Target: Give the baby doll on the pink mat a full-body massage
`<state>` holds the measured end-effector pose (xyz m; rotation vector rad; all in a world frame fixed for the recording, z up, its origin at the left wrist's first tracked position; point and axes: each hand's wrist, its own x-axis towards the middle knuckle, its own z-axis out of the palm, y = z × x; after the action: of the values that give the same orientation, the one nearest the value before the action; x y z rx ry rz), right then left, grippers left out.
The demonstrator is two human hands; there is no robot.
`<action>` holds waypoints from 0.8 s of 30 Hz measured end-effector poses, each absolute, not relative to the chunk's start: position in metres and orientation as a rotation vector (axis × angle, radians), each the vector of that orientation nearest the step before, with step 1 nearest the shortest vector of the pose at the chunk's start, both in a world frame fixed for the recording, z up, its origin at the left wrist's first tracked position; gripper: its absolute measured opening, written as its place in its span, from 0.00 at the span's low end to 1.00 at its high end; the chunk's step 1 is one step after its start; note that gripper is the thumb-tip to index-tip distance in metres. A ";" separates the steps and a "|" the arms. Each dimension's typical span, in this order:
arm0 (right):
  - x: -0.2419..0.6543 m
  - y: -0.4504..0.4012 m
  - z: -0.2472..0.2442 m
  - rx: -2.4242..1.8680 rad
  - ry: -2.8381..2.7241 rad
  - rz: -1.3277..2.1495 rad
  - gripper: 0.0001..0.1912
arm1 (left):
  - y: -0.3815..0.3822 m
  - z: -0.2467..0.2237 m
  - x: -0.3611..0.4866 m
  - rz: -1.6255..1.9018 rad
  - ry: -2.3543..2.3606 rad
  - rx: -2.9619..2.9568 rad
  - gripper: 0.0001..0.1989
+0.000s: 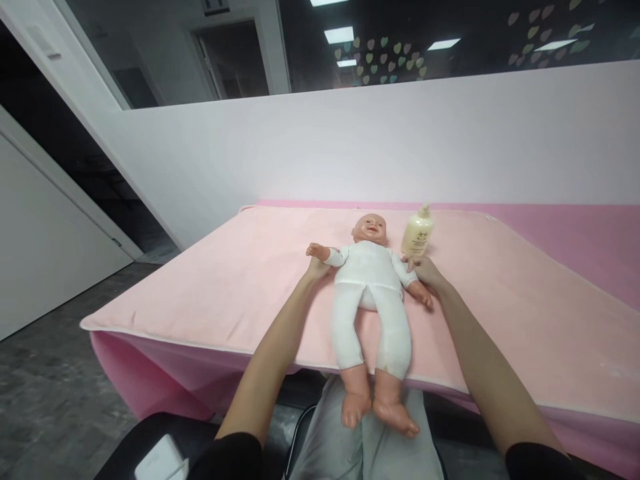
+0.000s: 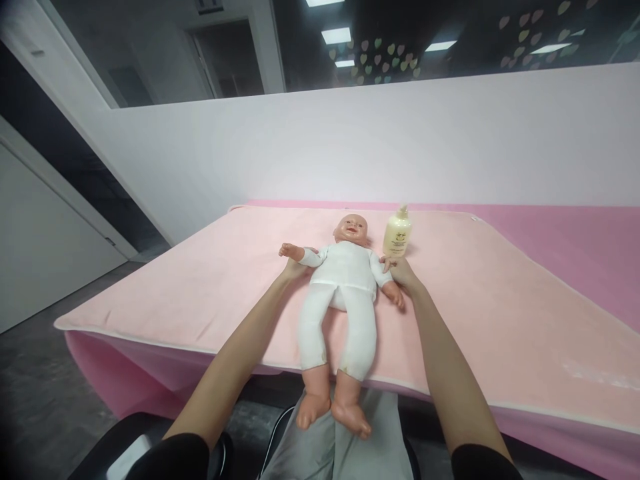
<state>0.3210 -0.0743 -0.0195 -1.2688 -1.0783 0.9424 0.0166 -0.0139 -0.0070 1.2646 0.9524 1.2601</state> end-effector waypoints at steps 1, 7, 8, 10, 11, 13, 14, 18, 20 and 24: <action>0.321 -0.074 -0.021 -1.277 -1.088 0.939 0.07 | -0.015 -0.005 0.014 1.234 0.946 1.344 0.15; 0.321 -0.080 -0.013 -1.246 -1.117 0.933 0.06 | -0.015 0.004 0.003 1.128 0.839 1.488 0.17; 0.320 -0.083 -0.010 -1.228 -1.092 0.969 0.07 | -0.015 0.004 0.003 1.103 0.804 1.459 0.17; 0.318 -0.086 -0.005 -1.158 -1.055 1.072 0.11 | -0.016 0.005 0.006 1.064 0.720 1.386 0.17; 0.317 -0.086 -0.004 -1.107 -1.057 1.125 0.14 | -0.017 0.005 0.008 1.053 0.689 1.358 0.16; 0.315 -0.085 -0.004 -1.023 -1.077 1.188 0.19 | -0.021 0.007 0.014 1.059 0.666 1.338 0.13; 0.313 -0.083 -0.006 -1.008 -1.082 1.189 0.20 | -0.023 0.008 0.017 1.074 0.673 1.338 0.12; 0.310 -0.072 -0.016 -1.070 -1.061 1.047 0.20 | -0.029 0.009 0.026 1.156 0.728 1.299 0.13; 0.309 -0.068 -0.020 -1.090 -1.060 0.979 0.22 | -0.029 0.005 0.029 1.166 0.745 1.233 0.16; 0.303 -0.064 -0.022 -1.193 -1.057 0.860 0.23 | -0.020 -0.008 0.030 1.154 0.844 1.189 0.20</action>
<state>0.3029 -0.0640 -0.0221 -1.1930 -1.0571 0.8599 0.0304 -0.0197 -0.0085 1.1890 0.8445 1.1536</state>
